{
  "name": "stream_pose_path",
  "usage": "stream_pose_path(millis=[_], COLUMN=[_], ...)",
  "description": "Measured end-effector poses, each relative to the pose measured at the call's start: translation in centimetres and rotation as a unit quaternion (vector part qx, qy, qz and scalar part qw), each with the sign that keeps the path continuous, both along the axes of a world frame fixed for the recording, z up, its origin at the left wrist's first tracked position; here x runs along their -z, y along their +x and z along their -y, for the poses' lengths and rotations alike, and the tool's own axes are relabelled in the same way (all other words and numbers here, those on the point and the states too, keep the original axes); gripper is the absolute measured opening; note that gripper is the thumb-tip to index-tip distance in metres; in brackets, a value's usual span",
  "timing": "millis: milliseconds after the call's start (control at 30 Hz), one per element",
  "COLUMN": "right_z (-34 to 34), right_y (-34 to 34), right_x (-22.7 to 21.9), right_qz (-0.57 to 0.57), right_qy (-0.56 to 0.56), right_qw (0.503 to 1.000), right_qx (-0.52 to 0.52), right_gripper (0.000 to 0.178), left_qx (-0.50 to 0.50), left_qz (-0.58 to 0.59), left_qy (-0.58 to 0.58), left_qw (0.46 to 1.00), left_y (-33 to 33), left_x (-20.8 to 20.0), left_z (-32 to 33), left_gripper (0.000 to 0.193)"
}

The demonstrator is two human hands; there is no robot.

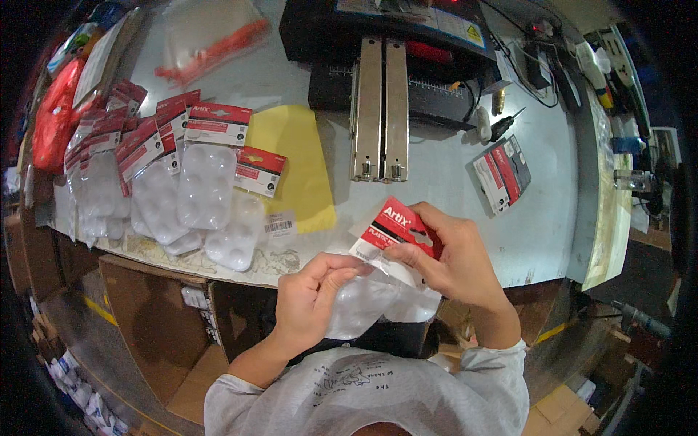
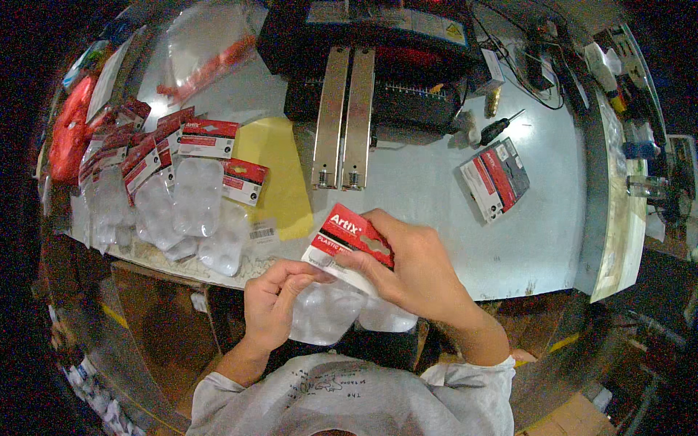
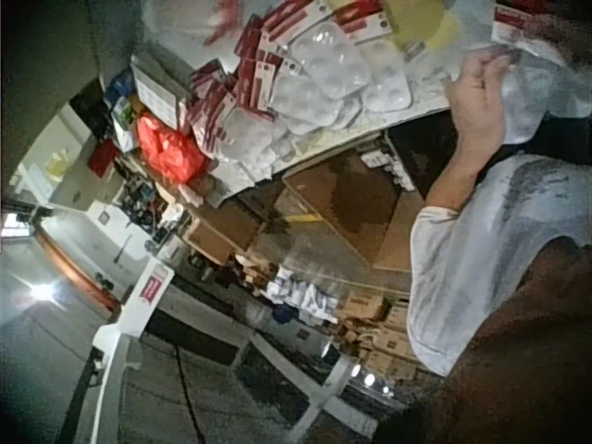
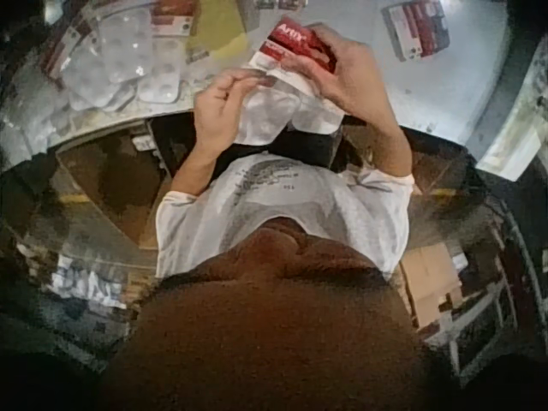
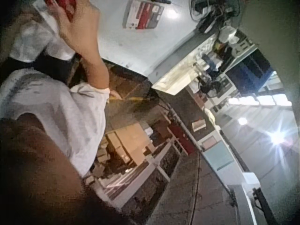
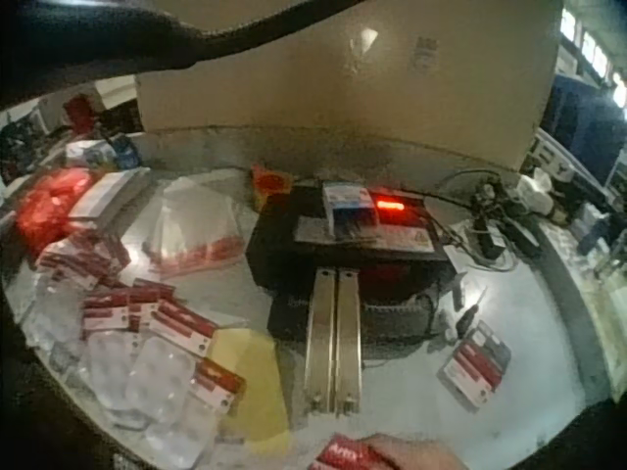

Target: The person repeatedly places white plastic mixing palettes into clear plastic bags, inserts red Artix header cards, and seals each package using a heat-sealing machine. The person stacks the finished packages on the table and briefly places some into a cardboard box.

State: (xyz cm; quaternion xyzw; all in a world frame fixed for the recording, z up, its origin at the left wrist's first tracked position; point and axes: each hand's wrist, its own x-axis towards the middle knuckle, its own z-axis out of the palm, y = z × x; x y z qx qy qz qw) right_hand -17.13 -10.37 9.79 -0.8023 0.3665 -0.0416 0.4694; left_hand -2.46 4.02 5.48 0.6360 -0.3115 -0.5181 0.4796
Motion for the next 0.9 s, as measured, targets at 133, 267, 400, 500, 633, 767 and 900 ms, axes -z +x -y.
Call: stream_pose_path(millis=[133,267,400,500,633,767,900], right_z=[0.1,-0.3,-0.7,-0.7,0.0,0.9,0.5], right_y=[0.2,0.4,0.6,0.7,0.1,-0.8,-1.7], right_x=[-0.2,0.2,0.9,1.2,1.2,1.8,3.1], right_qz=[0.172,0.042,0.049,0.066,0.071,0.067,0.034], right_qy=[0.069,0.020,0.039,0.010,-0.022,-0.012,0.229], right_qw=[0.961,0.999,0.998,0.998,0.997,0.997,0.969], right_qx=[0.205,0.022,0.030,0.012,-0.029,0.037,0.092], right_gripper=[0.024,0.021,0.021,0.020,0.020,0.024,0.020], left_qx=[-0.048,-0.038,-0.034,-0.015,-0.049,-0.117,-0.179], left_qz=[0.010,0.025,0.041,0.072,0.103,0.090,0.058], left_qy=[-0.010,-0.027,-0.009,0.030,-0.029,-0.038,-0.037], left_qw=[0.999,0.999,0.999,0.997,0.993,0.988,0.981], left_y=[0.0,-0.1,-0.3,-0.4,-0.6,-0.4,0.1], left_x=[0.3,0.5,0.4,0.4,0.5,1.1,2.2], left_z=[0.1,0.2,0.2,0.3,0.4,0.5,0.3], left_gripper=[0.016,0.015,0.014,0.015,0.012,0.015,0.019])
